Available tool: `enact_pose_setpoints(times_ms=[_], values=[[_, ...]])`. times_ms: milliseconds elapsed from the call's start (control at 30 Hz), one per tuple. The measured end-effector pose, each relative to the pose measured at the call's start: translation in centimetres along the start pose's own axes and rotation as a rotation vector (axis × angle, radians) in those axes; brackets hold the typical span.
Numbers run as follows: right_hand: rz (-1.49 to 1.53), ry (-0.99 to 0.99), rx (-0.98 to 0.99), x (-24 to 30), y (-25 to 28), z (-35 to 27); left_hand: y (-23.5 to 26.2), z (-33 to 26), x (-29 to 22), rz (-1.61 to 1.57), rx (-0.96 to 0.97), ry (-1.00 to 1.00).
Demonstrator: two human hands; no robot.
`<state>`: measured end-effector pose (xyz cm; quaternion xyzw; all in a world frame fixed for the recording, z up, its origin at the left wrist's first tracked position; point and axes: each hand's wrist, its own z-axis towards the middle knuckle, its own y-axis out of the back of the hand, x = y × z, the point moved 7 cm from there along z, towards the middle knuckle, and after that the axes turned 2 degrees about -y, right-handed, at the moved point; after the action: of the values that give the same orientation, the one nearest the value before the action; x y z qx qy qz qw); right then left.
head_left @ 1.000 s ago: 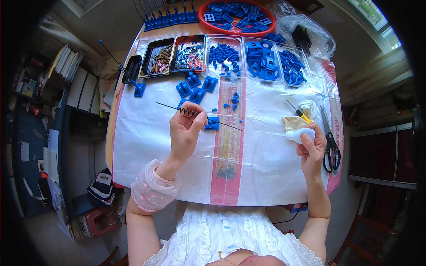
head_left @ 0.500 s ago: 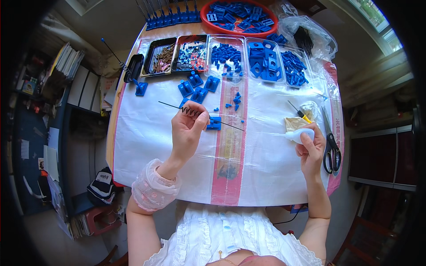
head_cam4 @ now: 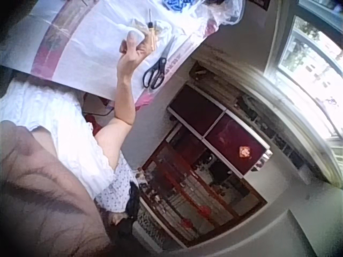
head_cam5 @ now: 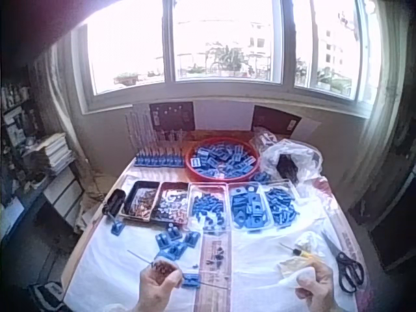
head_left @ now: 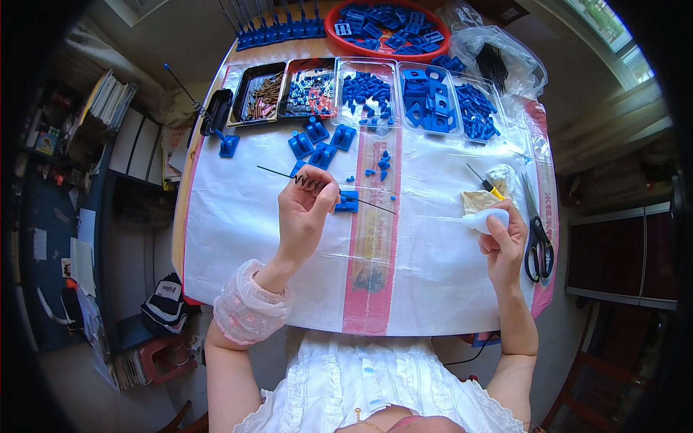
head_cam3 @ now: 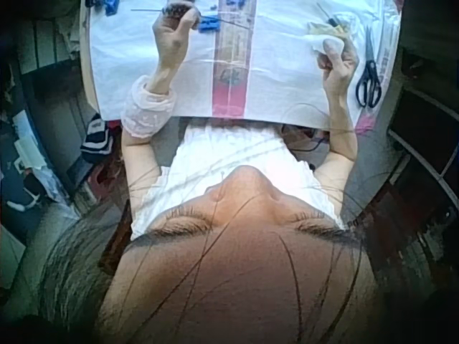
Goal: Assembling electronic light components by gluing parts and attaching a spring-wire element.
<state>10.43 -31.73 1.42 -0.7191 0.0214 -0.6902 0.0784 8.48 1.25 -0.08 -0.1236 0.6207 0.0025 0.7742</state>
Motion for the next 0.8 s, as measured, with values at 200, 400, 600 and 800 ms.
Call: enact_pose_setpoints(times_ms=[200, 400, 600, 800], values=[[0.013, -0.005, 0.010, 0.09, -0.16, 0.03, -0.09, -0.02, -0.06, 0.005, -0.008, -0.001], [0.014, -0.008, 0.014, 0.02, -0.13, 0.07, -0.07, -0.02, -0.02, -0.007, 0.000, -0.004], [0.017, -0.007, 0.017, -0.16, 0.03, 0.11, -0.08, 0.01, -0.15, 0.019, -0.010, -0.006], [0.023, -0.001, 0.014, -0.08, 0.00, 0.11, -0.10, 0.03, -0.18, 0.023, -0.010, -0.001]])
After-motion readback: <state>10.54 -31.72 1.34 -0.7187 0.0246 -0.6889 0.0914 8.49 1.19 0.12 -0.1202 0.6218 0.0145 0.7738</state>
